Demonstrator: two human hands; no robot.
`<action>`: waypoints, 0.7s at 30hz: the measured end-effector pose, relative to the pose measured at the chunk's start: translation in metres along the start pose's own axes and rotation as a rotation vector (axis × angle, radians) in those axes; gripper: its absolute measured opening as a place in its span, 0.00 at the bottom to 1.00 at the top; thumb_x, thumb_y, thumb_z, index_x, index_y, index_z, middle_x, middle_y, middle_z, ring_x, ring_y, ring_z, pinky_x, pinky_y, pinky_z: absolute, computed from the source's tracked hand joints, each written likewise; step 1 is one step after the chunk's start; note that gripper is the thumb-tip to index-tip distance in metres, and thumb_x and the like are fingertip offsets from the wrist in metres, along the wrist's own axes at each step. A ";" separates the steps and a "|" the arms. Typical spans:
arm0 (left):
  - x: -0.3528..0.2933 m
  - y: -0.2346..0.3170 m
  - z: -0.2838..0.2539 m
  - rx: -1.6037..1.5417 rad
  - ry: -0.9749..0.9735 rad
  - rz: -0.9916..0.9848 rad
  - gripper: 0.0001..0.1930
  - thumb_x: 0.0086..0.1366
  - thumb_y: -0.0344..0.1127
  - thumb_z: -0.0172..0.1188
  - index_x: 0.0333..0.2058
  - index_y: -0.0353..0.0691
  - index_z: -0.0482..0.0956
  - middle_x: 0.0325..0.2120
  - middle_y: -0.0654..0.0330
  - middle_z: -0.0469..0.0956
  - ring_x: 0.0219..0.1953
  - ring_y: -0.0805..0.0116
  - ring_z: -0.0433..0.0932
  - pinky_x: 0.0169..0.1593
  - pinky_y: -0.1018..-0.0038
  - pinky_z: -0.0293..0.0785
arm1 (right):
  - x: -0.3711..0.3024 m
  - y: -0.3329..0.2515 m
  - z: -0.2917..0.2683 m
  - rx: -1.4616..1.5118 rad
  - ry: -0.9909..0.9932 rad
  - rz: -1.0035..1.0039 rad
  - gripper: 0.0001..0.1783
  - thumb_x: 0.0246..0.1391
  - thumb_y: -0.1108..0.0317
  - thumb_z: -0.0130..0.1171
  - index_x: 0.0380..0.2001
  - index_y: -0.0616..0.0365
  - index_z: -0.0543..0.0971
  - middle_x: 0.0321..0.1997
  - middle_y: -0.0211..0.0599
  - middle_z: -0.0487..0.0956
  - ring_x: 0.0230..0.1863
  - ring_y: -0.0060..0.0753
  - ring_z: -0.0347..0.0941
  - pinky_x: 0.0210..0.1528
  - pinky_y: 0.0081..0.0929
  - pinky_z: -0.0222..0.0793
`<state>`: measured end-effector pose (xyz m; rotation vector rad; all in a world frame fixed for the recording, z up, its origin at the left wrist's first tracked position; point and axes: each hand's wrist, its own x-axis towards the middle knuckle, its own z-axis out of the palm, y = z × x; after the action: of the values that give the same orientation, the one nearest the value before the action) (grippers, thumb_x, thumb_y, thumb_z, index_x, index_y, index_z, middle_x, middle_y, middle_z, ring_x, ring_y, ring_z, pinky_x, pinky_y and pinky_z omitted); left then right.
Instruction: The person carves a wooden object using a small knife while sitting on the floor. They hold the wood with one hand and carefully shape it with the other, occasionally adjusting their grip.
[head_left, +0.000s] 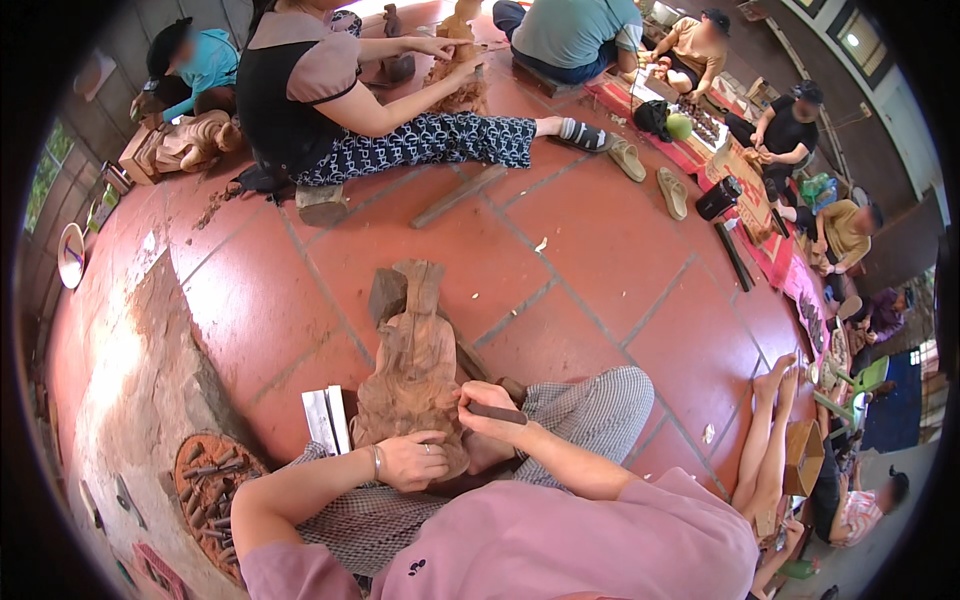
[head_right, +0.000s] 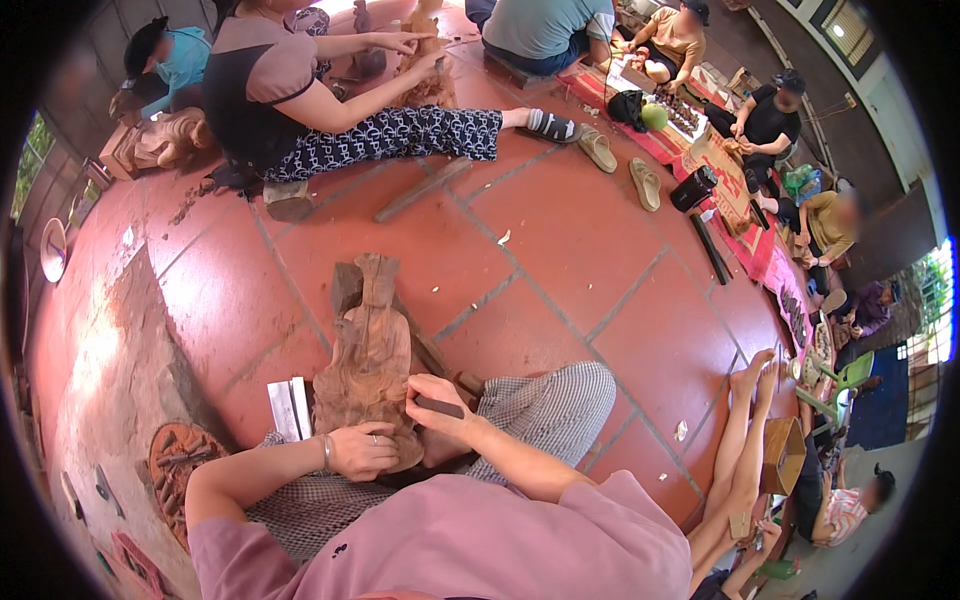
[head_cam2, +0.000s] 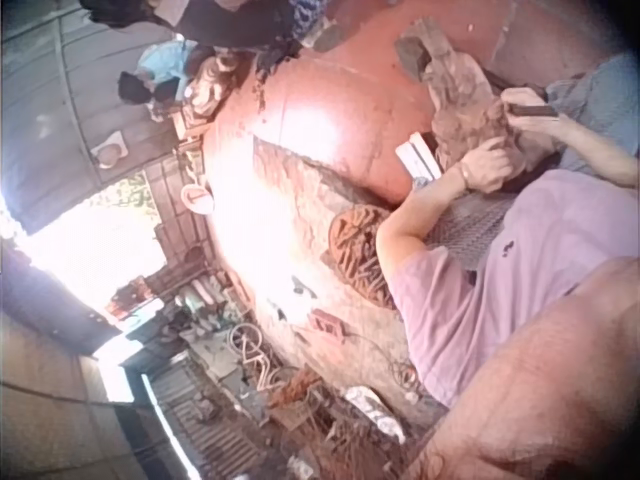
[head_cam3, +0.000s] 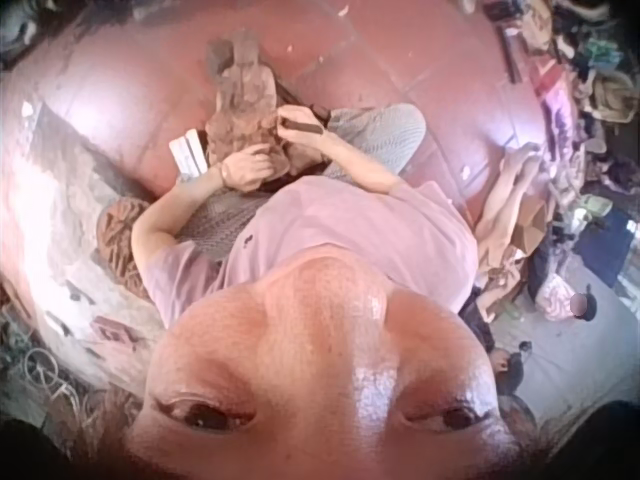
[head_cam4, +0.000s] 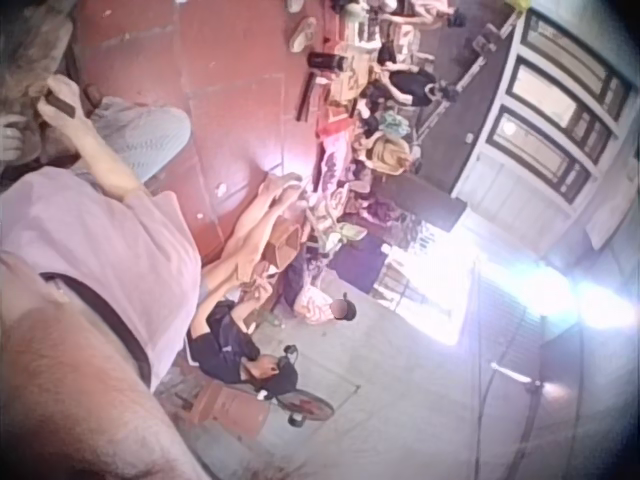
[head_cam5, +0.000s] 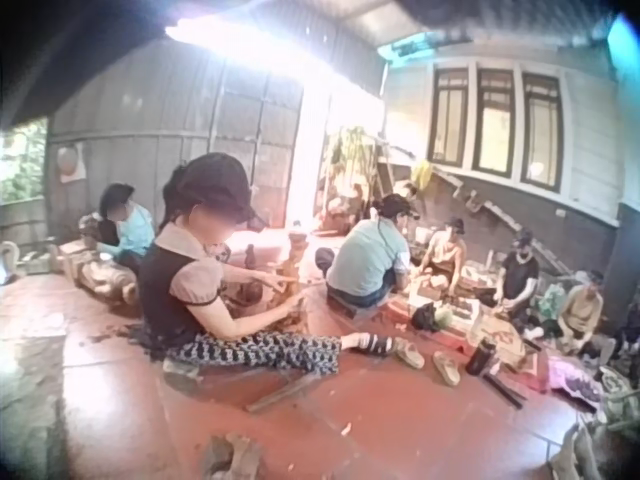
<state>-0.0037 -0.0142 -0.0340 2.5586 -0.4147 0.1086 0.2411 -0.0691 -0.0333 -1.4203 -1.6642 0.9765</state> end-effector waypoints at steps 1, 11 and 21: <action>0.000 0.000 -0.001 0.001 0.005 0.003 0.21 0.53 0.39 0.63 0.46 0.40 0.78 0.42 0.57 0.78 0.52 0.63 0.76 0.68 0.55 0.58 | -0.001 -0.002 0.002 0.027 0.030 0.053 0.06 0.50 0.73 0.62 0.28 0.60 0.74 0.31 0.43 0.78 0.41 0.44 0.80 0.40 0.33 0.74; 0.000 -0.001 -0.001 0.029 0.004 0.020 0.23 0.50 0.41 0.65 0.46 0.40 0.77 0.43 0.59 0.78 0.52 0.62 0.75 0.67 0.53 0.59 | -0.006 0.001 0.012 -0.102 0.093 0.238 0.14 0.53 0.60 0.66 0.31 0.62 0.79 0.38 0.44 0.79 0.43 0.46 0.76 0.46 0.40 0.71; 0.000 -0.002 0.001 0.039 0.036 0.030 0.22 0.51 0.39 0.64 0.46 0.39 0.77 0.43 0.59 0.78 0.52 0.62 0.76 0.68 0.52 0.58 | -0.002 -0.013 0.005 -0.031 0.072 0.412 0.14 0.56 0.61 0.63 0.32 0.63 0.78 0.31 0.41 0.79 0.34 0.39 0.76 0.38 0.35 0.71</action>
<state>-0.0031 -0.0137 -0.0357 2.5848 -0.4413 0.1753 0.2310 -0.0725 -0.0242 -1.8418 -1.3646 1.1082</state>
